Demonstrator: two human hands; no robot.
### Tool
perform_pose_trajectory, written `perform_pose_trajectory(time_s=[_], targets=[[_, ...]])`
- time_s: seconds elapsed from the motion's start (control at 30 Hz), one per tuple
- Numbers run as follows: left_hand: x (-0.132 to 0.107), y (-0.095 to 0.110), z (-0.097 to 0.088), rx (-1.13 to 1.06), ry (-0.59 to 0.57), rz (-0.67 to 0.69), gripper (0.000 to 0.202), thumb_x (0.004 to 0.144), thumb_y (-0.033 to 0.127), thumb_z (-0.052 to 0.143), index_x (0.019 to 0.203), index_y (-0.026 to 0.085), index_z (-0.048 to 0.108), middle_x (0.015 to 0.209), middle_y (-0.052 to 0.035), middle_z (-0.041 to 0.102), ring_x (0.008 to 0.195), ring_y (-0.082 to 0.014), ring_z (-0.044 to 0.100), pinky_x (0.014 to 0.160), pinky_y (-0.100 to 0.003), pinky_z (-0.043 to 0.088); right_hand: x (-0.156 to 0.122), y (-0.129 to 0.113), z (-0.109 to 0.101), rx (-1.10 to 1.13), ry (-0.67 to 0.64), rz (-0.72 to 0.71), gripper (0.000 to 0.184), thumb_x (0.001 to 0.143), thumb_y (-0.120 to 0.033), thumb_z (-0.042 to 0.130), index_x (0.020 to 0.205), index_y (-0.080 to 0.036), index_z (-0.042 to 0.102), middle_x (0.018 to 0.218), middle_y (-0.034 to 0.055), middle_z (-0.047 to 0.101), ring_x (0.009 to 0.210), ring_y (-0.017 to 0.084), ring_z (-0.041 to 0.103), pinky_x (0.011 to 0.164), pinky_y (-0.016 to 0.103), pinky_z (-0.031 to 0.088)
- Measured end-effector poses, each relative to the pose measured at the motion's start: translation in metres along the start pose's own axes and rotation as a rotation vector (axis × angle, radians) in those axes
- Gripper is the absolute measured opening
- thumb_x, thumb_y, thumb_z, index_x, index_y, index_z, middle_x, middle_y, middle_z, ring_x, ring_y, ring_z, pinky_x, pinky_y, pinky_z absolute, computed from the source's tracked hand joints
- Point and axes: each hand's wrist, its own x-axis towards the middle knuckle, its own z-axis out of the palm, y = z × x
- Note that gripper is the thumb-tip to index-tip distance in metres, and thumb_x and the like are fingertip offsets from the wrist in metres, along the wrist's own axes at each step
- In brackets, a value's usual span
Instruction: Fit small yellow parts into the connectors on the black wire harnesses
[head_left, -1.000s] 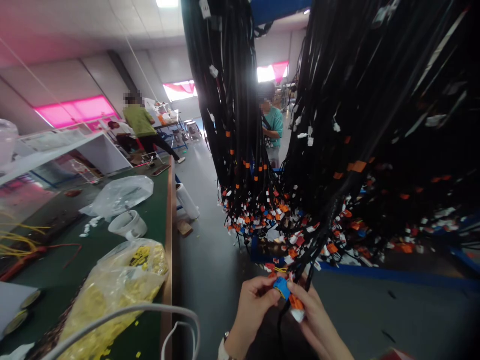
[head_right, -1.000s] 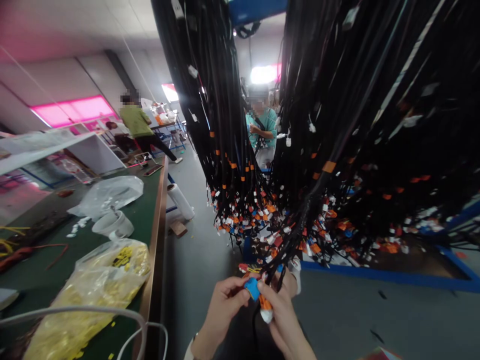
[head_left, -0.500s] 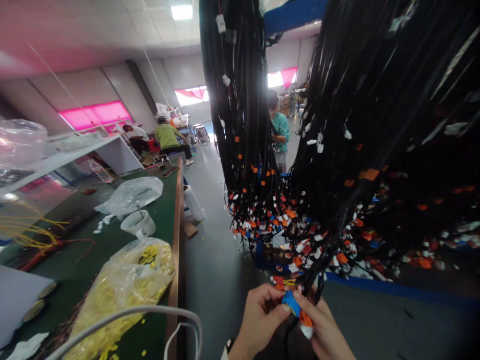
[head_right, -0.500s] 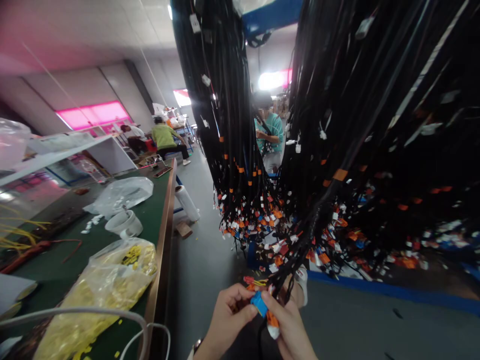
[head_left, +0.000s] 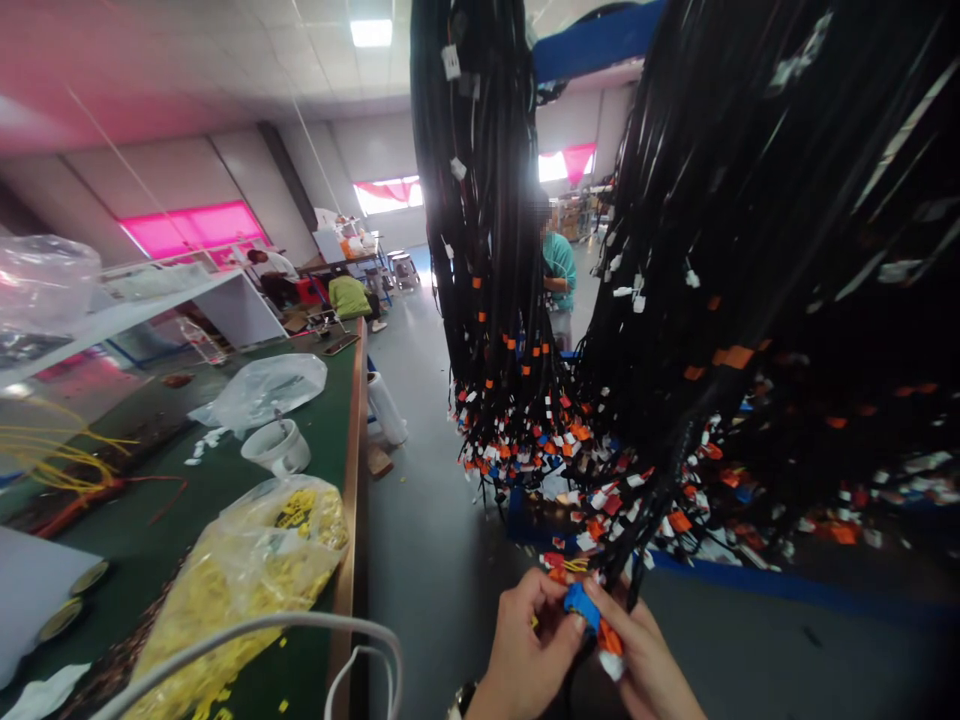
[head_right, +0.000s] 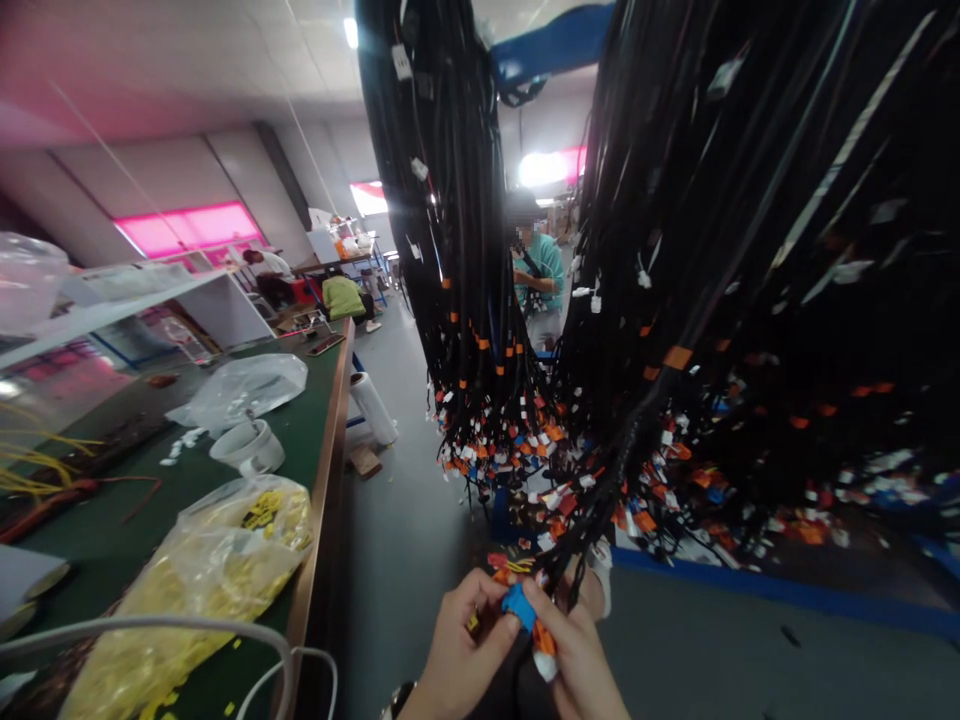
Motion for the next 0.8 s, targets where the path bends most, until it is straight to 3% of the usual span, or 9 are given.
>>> perform_pose_trajectory(time_s=[0.1, 0.23, 0.43, 0.57, 0.8], targets=[[0.003, 0.003, 0.000, -0.112, -0.054, -0.053, 0.026, 0.077, 0.035, 0.069, 0.081, 0.016, 0.053, 0.068, 0.0005, 0.054, 0.060, -0.0095, 0.043, 0.058, -0.022, 0.034, 0.000, 0.000, 0.002, 0.027, 0.013, 0.005, 0.051, 0.057, -0.036, 0.089, 0.101, -0.016, 0.073, 0.089, 0.0090, 0.077, 0.081, 0.024, 0.071, 0.088, 0.039, 0.053], [0.005, 0.004, 0.000, -0.187, -0.046, -0.081, 0.029, 0.073, 0.035, 0.072, 0.081, 0.016, 0.052, 0.071, -0.0004, 0.058, 0.063, -0.0105, 0.046, 0.062, -0.022, 0.036, -0.002, 0.001, 0.009, 0.073, 0.044, -0.018, 0.056, 0.059, -0.035, 0.088, 0.108, -0.016, 0.070, 0.092, 0.0087, 0.077, 0.088, 0.026, 0.071, 0.092, 0.040, 0.052], [-0.001, -0.006, 0.005, -0.056, 0.026, -0.017, 0.026, 0.076, 0.036, 0.069, 0.075, 0.018, 0.051, 0.064, 0.0025, 0.050, 0.059, -0.0096, 0.039, 0.057, -0.022, 0.032, -0.005, 0.001, 0.012, 0.082, 0.044, 0.012, 0.052, 0.059, -0.033, 0.088, 0.106, -0.018, 0.070, 0.102, 0.0092, 0.076, 0.096, 0.029, 0.070, 0.090, 0.039, 0.054], [-0.002, -0.006, 0.009, 0.020, 0.068, 0.031, 0.024, 0.078, 0.036, 0.068, 0.076, 0.018, 0.051, 0.066, 0.0016, 0.052, 0.062, -0.0108, 0.042, 0.060, -0.023, 0.034, -0.001, -0.004, 0.010, 0.076, 0.028, 0.071, 0.048, 0.055, -0.035, 0.090, 0.096, -0.016, 0.074, 0.091, 0.0093, 0.077, 0.095, 0.032, 0.070, 0.088, 0.042, 0.055], [0.001, 0.013, 0.000, -0.007, -0.037, -0.066, 0.020, 0.079, 0.034, 0.068, 0.079, 0.016, 0.061, 0.069, 0.0000, 0.057, 0.063, -0.0109, 0.045, 0.061, -0.022, 0.036, 0.007, -0.008, 0.001, 0.033, -0.027, 0.096, 0.047, 0.054, -0.031, 0.089, 0.096, -0.017, 0.075, 0.091, 0.0076, 0.077, 0.102, 0.031, 0.069, 0.088, 0.039, 0.055]])
